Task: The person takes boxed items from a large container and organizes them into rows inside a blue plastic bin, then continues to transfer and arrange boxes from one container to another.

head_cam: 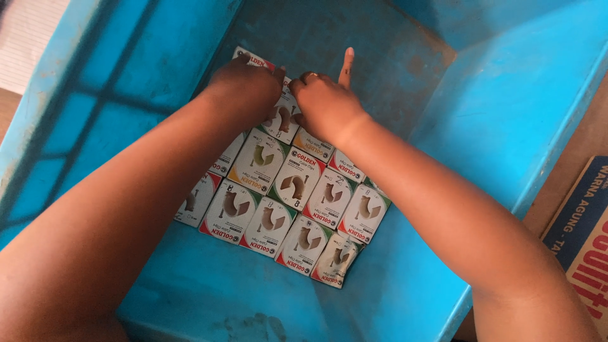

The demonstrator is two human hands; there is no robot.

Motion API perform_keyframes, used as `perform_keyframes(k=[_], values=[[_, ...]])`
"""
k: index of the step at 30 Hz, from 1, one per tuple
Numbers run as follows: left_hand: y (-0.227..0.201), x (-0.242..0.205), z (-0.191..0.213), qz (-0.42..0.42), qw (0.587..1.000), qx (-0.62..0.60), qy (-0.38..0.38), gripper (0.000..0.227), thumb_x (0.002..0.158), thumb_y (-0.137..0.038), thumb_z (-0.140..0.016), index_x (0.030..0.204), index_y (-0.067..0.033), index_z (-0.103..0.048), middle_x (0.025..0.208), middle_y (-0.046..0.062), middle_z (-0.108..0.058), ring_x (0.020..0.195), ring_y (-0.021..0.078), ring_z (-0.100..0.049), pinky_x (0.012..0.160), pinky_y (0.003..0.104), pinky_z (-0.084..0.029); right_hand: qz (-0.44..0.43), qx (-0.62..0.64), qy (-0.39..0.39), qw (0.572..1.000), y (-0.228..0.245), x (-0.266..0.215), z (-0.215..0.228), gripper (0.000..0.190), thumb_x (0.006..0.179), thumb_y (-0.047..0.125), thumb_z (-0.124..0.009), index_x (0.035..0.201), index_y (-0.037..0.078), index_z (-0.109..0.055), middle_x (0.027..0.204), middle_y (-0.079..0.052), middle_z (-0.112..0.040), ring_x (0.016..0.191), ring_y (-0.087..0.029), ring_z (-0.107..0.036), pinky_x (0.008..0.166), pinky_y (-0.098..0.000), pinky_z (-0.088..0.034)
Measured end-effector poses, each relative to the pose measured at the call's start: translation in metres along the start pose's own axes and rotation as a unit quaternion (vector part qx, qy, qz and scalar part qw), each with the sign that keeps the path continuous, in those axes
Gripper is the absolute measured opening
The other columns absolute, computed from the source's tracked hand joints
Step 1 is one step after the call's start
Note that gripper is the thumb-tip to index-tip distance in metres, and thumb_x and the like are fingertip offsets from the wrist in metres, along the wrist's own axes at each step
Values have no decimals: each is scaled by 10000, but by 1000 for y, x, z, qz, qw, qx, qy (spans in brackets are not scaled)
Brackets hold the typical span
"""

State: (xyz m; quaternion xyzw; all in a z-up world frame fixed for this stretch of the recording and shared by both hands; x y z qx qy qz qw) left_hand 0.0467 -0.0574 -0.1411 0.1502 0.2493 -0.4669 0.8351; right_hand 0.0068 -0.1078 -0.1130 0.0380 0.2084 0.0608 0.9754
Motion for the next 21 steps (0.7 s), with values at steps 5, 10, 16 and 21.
perform_keyframes(k=[5,10,16,21], values=[[-12,-32,13,-51,995,-85,16,474,717,-283,-723,1109,-48,-596,1051,181,-607,1009,365,-584,897,506,-430,22,17,24,999,-2,-10,7,512,759,310,-681,1172,53,-524,1049,-164,-575,933,-358,-594,852,-728,-255],[-14,-35,22,-28,997,-67,41,521,725,-351,-705,1121,-33,-592,1028,187,-622,1002,352,-601,902,486,-430,39,-33,25,998,-8,-5,0,596,716,349,-725,1189,47,-523,1101,-205,-558,1017,-411,-547,872,-771,-155],[-23,-54,55,0,997,-66,-49,400,754,-363,-673,1039,-86,-628,950,141,-644,922,321,-632,844,482,-460,71,-113,-29,991,-14,-32,20,843,742,609,-527,1302,-10,-416,1360,-241,-390,1282,-394,-319,901,-785,-34],[-64,-96,118,-50,973,44,-220,838,638,-538,-685,1254,-33,-424,1229,155,-536,1116,352,-527,930,497,-412,98,-38,-140,985,-16,-98,69,865,763,572,-518,1353,-16,-283,1420,-207,-297,1311,-344,-285,997,-677,-87]])
Point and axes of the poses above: each hand's wrist, its own x-axis towards the middle knuckle, its own z-axis out of the back of the hand, y = z × x, the point moved 8 cm from there along x, towards the middle knuckle
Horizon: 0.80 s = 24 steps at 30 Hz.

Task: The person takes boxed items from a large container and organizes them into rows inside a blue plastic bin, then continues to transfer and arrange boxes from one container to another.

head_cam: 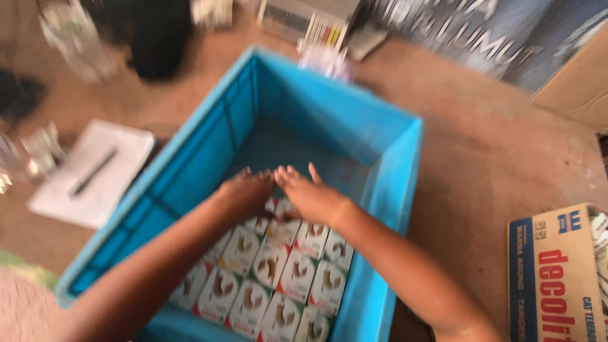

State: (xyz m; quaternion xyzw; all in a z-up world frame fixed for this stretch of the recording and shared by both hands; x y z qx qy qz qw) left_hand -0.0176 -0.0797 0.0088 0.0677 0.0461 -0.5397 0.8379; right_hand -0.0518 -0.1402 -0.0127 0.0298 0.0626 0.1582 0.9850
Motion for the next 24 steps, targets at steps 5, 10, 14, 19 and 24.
perform_keyframes(k=[5,10,14,19,24], values=[[-61,-36,77,0,993,-75,90,827,737,-478,-654,1337,-18,-316,1358,177,-386,1243,359,-377,1006,494,-328,-11,54,-7,998,24,-78,71,832,777,417,-603,1369,-24,-219,1425,-206,-263,1309,-354,-260,1007,-650,-123],[-110,-44,23,-19,980,-142,140,1045,762,-436,-722,1408,-53,4,1476,144,-11,1364,281,-50,1093,420,-81,-4,59,35,998,37,-139,58,921,803,572,-446,1398,-14,-55,1483,-163,-54,1364,-287,-85,1010,-579,-104],[-155,-53,17,-38,989,-116,82,1093,715,-466,-792,1391,-29,-53,1471,145,-50,1362,263,-65,1077,395,-114,34,15,-35,999,47,-175,45,923,747,570,-524,1377,-22,-200,1435,-186,-237,1311,-293,-249,969,-548,-224],[-155,-59,0,22,968,-188,167,1103,763,-418,-781,1402,-48,39,1461,189,32,1355,327,-45,1103,397,-106,39,44,30,998,56,-180,54,989,734,576,-532,1410,36,-53,1475,-180,-105,1328,-273,-210,995,-526,-203],[-133,-39,-24,-9,987,-161,-18,1120,671,-405,-827,1405,-47,-61,1455,212,-98,1331,337,-170,1045,400,-229,8,88,25,996,50,-186,55,1030,767,522,-558,1395,14,82,1484,-205,7,1361,-289,-139,1008,-537,-177]])
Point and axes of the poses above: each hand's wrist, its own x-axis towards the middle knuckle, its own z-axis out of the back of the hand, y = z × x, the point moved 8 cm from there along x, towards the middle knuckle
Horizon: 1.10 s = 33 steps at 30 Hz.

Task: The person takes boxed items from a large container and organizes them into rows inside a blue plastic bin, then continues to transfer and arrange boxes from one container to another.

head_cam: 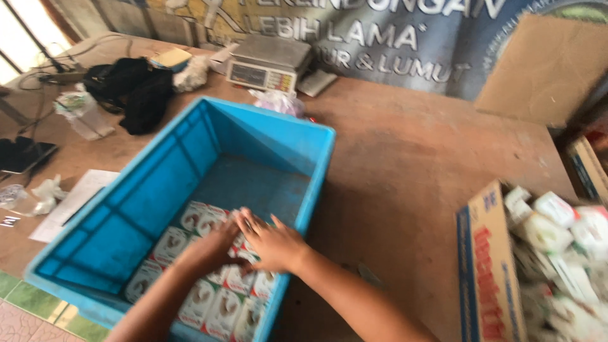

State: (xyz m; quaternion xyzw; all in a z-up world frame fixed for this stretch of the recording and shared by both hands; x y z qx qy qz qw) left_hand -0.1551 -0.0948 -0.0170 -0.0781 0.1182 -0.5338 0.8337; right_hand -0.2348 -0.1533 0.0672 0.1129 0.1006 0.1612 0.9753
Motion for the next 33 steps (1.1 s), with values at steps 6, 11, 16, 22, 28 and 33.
perform_keyframes(k=[6,11,16,22,28,33], values=[[-42,-18,50,-28,984,73,-160,1037,570,-474,-723,1361,3,-253,1404,206,-298,1306,322,-279,1043,449,-229,26,-139,-227,964,-9,-22,6,1033,730,661,-588,1436,158,-26,1516,-58,-140,1382,-229,-246,1000,-559,-282],[-146,-46,78,-40,978,81,-189,1075,545,-403,-715,1401,-18,-190,1440,208,-235,1323,349,-232,1028,485,-231,29,-177,-248,952,-4,-99,14,1077,731,801,-542,1454,198,-19,1539,-40,-66,1424,-208,-217,1064,-522,-286],[-247,-31,49,-77,978,57,-187,1072,534,-397,-704,1404,-20,-204,1448,202,-240,1341,322,-224,1015,501,-252,-12,-213,-280,936,-12,-225,15,1042,749,834,-425,1462,153,-89,1545,-44,-97,1449,-149,-244,1104,-413,-362],[-349,18,-67,-169,975,-45,-137,1266,414,-338,-854,1392,25,-136,1459,210,-165,1332,349,-193,1067,451,-157,-86,-223,-281,929,-57,-353,-50,1074,705,830,-422,1449,118,-118,1516,-85,-161,1395,-221,-317,1064,-438,-358],[-441,45,-123,-279,954,-106,-9,1058,625,-299,-789,1391,1,-125,1472,177,-134,1354,358,-121,1043,497,-189,-177,-92,-241,950,-91,-434,-108,1023,677,722,-445,1417,66,-185,1486,-133,-199,1345,-286,-297,976,-478,-344],[-497,76,-84,-305,947,-105,-9,980,642,-267,-766,1372,4,-171,1451,170,-199,1339,289,-203,1077,421,-173,-208,-154,-281,924,-104,-491,-61,958,710,687,-519,1412,98,-242,1477,-99,-247,1338,-275,-319,1001,-429,-332]])
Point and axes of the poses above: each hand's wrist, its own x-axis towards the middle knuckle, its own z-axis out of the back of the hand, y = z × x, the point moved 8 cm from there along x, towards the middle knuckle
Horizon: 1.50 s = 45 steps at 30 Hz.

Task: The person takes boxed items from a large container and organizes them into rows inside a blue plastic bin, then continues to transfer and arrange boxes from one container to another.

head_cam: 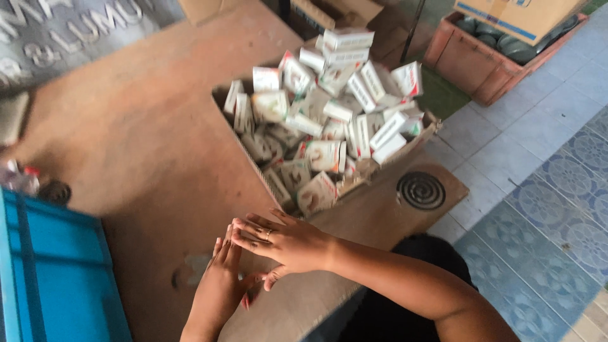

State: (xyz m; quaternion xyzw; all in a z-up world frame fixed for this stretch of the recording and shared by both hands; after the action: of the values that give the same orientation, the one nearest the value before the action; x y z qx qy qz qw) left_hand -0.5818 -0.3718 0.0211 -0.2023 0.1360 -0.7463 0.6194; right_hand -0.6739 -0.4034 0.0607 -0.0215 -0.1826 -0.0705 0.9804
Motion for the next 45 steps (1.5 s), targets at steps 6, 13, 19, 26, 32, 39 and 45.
perform_keyframes(k=[6,13,19,26,32,39,45], values=[[-24,108,41,-95,993,74,-17,1005,630,-337,-791,1359,36,-208,1402,220,-278,1292,334,-285,1049,439,-230,-40,0,-26,999,-86,15,46,942,731,652,-502,1410,63,-219,1471,-147,-215,1351,-291,-253,1042,-441,-251],[19,243,17,-50,993,105,30,998,737,-394,-720,1405,-37,-70,1456,158,-154,1331,282,-185,1072,392,-173,-96,-20,48,994,-214,29,16,929,773,555,-563,1418,60,-115,1489,-131,-99,1377,-229,-95,1034,-398,-216],[65,336,-11,-74,982,170,25,1047,722,-414,-755,1395,3,-70,1477,149,-91,1368,243,-93,1066,400,-172,-156,-18,135,978,-291,55,-9,969,740,523,-590,1416,63,-70,1474,-169,-81,1337,-353,-122,1070,-423,-141],[100,368,-35,34,950,285,122,981,800,-517,-614,1407,-52,0,1492,85,1,1372,214,-24,1107,376,-70,-286,18,244,927,-324,66,-44,774,844,83,-490,1403,15,41,1488,-132,62,1372,-248,33,1111,-356,-3],[140,387,-72,-72,891,438,-95,758,768,-280,-477,1405,-74,-122,1448,96,-202,1318,198,-221,1094,378,-133,-335,-25,253,907,-349,65,-91,754,863,176,-477,1397,-24,17,1473,-198,-1,1361,-315,-20,1097,-421,-52],[135,381,-71,-105,826,458,-313,440,810,-154,-476,1246,-97,-494,1199,148,-559,930,212,-628,956,375,-399,-310,-269,-49,911,-355,71,-131,518,798,86,-434,1292,-63,-388,1343,-253,-387,1232,-368,-388,995,-466,-303],[140,383,-77,-138,823,434,-340,380,797,-123,-495,1172,-88,-547,1139,192,-585,873,256,-648,924,394,-431,-287,-296,-54,910,-341,69,-105,449,793,71,-436,1229,-23,-492,1248,-230,-499,1116,-327,-523,906,-424,-425]])
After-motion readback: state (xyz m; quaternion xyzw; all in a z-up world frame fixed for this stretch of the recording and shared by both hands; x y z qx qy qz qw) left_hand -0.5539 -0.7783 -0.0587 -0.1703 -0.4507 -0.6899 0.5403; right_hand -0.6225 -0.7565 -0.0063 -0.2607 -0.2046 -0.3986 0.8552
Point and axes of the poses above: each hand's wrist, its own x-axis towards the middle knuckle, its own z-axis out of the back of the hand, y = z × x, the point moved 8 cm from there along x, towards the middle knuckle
